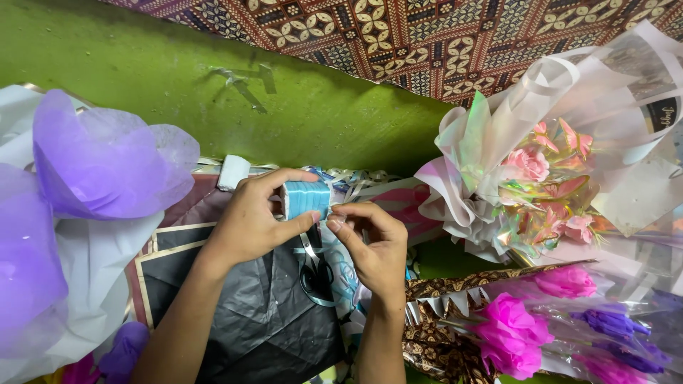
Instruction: Preparing materials and unfolding wrapping paper for a flower bouquet
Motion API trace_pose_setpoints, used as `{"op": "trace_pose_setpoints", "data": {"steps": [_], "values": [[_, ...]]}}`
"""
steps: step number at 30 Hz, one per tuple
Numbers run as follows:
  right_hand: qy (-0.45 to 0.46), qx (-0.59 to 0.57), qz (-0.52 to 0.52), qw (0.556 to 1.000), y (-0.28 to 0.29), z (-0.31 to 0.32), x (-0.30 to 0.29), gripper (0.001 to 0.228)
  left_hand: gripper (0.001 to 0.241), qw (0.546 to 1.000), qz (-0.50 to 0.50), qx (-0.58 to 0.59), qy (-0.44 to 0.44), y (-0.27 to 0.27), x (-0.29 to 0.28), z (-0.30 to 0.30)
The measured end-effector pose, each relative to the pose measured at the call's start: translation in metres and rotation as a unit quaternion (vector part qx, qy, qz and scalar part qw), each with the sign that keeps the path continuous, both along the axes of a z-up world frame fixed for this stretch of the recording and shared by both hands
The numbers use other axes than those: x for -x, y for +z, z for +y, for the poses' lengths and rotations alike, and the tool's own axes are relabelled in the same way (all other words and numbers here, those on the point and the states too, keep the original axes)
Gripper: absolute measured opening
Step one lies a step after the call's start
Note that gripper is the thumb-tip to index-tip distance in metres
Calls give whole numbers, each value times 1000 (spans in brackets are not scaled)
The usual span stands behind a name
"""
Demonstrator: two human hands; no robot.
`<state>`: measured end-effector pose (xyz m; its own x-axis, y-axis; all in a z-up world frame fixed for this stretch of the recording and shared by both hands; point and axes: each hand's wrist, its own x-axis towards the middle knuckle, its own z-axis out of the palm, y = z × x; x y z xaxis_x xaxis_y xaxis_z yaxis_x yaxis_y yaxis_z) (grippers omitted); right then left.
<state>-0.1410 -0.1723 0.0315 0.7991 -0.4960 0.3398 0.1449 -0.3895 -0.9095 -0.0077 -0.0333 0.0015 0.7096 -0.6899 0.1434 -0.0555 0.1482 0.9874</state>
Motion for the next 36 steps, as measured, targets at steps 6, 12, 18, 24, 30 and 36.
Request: {"op": "trace_pose_setpoints", "data": {"steps": [6,12,18,24,30,36], "values": [[13,89,0,996,9,3,-5,14,52,1000,0,-5,-8,-9,-1,-3],[26,147,-37,988,12,4,-11,10,54,1000,-5,-12,-12,-8,-1,-2],[18,177,-52,983,12,6,-11,12,54,1000,-6,-8,-19,-5,-3,1],[16,200,-54,978,13,9,-12,12,53,996,-74,-12,-40,2,-5,7],[7,221,-51,974,10,10,-12,12,64,984,-165,-22,-56,7,-6,13],[14,230,-53,972,7,7,-11,11,61,985,-165,-32,-33,-6,-4,2]]}}
